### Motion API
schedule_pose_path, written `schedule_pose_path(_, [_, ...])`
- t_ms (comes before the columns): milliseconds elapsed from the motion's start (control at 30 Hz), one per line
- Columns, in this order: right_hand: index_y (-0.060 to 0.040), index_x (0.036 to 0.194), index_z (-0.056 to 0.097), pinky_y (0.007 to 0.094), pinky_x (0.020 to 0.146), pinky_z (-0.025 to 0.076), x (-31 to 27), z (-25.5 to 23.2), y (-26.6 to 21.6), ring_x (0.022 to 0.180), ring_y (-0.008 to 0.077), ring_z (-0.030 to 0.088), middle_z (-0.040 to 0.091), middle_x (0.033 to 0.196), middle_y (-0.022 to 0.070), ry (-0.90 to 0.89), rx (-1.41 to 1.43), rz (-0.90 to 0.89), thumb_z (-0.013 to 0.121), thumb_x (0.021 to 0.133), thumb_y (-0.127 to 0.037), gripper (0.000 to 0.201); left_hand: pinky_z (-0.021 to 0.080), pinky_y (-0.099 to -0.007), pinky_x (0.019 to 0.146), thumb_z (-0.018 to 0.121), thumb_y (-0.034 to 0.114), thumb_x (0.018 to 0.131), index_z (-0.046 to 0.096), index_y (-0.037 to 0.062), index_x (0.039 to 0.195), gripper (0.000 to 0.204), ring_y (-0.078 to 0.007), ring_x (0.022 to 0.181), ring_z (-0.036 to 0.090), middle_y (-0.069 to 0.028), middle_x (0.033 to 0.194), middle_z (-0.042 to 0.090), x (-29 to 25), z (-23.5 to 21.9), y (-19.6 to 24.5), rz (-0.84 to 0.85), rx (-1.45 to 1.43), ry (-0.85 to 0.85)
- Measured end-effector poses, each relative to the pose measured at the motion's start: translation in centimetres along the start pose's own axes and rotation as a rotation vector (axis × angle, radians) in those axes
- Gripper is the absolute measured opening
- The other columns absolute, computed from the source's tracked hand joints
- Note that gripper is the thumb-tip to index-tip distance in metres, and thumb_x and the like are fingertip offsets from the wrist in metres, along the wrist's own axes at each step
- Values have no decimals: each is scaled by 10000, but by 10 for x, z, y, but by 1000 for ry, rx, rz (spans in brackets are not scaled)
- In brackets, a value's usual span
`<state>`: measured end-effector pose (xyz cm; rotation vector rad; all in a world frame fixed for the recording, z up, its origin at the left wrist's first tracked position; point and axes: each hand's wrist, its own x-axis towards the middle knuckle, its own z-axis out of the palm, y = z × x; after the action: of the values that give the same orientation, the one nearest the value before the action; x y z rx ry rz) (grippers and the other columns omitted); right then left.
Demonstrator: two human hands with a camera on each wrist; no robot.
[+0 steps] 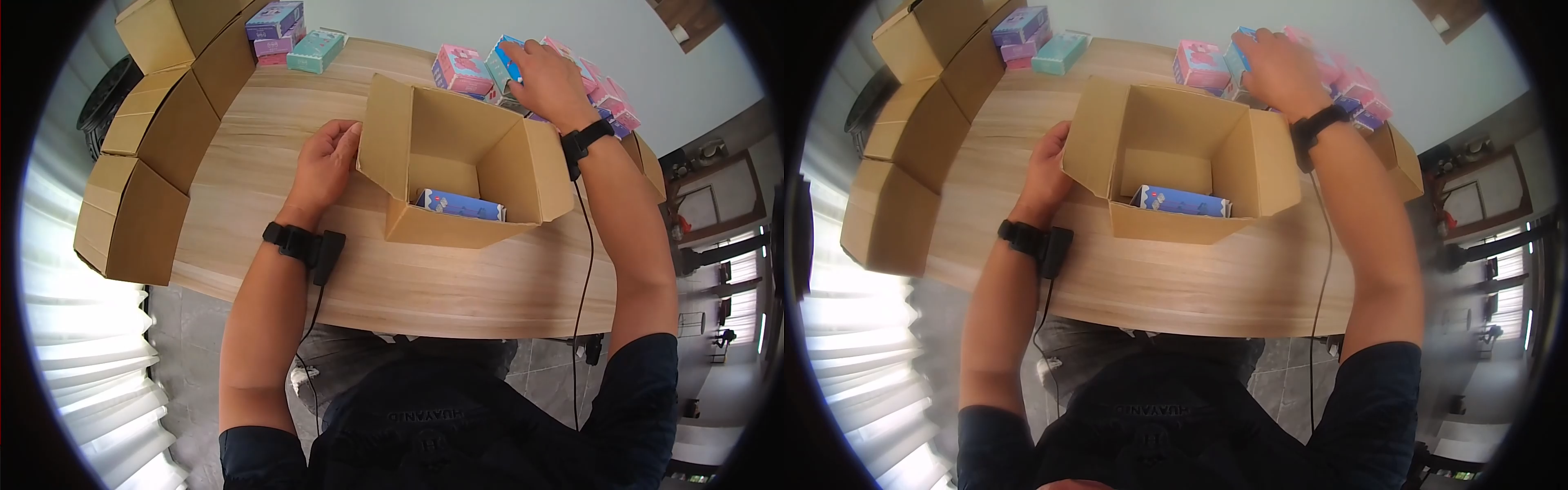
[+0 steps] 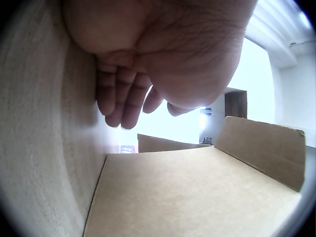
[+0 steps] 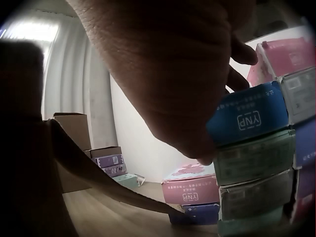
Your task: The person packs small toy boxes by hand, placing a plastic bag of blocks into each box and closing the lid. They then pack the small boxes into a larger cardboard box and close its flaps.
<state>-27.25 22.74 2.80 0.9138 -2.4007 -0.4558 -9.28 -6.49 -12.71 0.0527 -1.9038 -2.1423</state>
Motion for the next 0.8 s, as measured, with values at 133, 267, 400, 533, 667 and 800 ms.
schedule_pose_path(133, [-155,1186,692,480,851,549,-5,-6,3,1025,314,673,669,1062,91,121,32,-44,718,834,-160,353,454,-230,659,590,281,1102,677,-21,1178,324,-46,733,532,28,858,657,0,1,-1,-4,-19,1])
schedule_pose_path(267, [-105,1101,716,465,817,563,-8,-13,7,1002,321,669,667,1020,102,182,77,-13,718,832,-151,274,453,-232,652,593,282,1101,679,-19,1176,322,-48,725,531,28,847,653,1,0,-1,2,38,8])
schedule_pose_path(400, [-76,1152,714,431,800,573,-14,-31,11,950,288,683,679,1044,110,321,216,62,710,849,-131,308,454,-233,650,593,280,1100,684,-18,1169,318,-48,721,528,29,842,648,1,0,-2,14,42,13])
schedule_pose_path(533, [-66,1327,664,324,860,587,-32,-90,8,1058,167,660,670,1182,82,280,789,168,687,881,-29,448,456,-233,654,590,281,1101,687,-17,1172,321,-50,721,527,32,840,646,3,-2,-6,15,9,-4])
schedule_pose_path(667, [-60,1319,656,314,820,573,-64,-140,0,1002,198,662,676,1167,94,-56,1298,75,663,880,-40,440,452,-230,649,586,281,1103,687,-14,1180,321,-45,722,528,32,844,652,3,-1,-5,30,65,3])
schedule_pose_path(800, [-50,1336,619,336,854,576,-74,-142,-29,1084,230,660,664,1169,114,-209,1045,-167,629,849,0,490,456,-229,658,578,270,1106,689,-11,1185,312,-44,735,538,28,859,663,3,-2,-6,40,61,-1])
